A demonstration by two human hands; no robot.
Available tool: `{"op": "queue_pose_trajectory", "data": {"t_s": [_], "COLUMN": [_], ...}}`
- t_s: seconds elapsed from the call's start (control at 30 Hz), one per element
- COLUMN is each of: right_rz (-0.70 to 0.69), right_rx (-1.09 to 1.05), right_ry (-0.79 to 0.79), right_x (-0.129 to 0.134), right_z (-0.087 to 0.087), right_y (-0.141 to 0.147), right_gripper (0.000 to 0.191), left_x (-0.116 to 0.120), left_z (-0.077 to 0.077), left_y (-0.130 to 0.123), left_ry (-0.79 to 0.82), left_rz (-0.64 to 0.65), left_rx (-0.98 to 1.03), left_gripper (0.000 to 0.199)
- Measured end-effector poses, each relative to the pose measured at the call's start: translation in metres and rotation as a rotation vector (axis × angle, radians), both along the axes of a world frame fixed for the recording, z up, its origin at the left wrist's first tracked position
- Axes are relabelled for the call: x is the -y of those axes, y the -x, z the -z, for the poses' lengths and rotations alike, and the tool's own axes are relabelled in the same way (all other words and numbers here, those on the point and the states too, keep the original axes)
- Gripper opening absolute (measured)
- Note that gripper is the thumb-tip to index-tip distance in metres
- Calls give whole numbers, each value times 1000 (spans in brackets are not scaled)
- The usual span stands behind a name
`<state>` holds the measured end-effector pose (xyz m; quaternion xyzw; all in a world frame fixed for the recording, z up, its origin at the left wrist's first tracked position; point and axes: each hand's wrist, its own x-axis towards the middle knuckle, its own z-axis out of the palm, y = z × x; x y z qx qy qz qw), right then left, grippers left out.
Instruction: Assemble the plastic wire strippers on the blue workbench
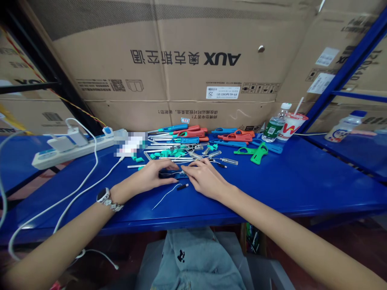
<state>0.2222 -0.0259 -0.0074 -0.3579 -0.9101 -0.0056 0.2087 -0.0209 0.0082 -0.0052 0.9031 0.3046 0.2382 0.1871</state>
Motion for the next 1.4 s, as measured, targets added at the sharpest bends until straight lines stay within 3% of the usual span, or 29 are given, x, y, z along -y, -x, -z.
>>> {"op": "queue_pose_trajectory", "data": {"t_s": [0.37,0.57,0.7,0.8,1.0,1.2,1.4], "right_rz": [85,76,72,78,86,88,87], "right_rx": [220,235,229,220,215,217,241], "right_ry": [6,-17,-14,-13,-4,2,-9], "right_x": [20,14,9,8,9,9,8], "right_z": [-2,-5,-4,-4,-5,-7,-9], "right_y": [4,-3,-7,-7,-8,-8,-6], "right_gripper": [47,48,49,49,49,48,47], "left_x": [11,7,2,-2,-8,-4,4], "left_z": [-6,-12,-15,-15,-12,-14,-16], "left_y": [0,18,28,30,33,38,43], "left_ry": [-243,-92,-66,-82,-61,65,-1], "left_rz": [71,-51,-74,-66,-71,-90,-97], "left_rx": [-234,-124,-161,-140,-62,-4,-92], "left_gripper": [29,50,30,26,24,21,29]}}
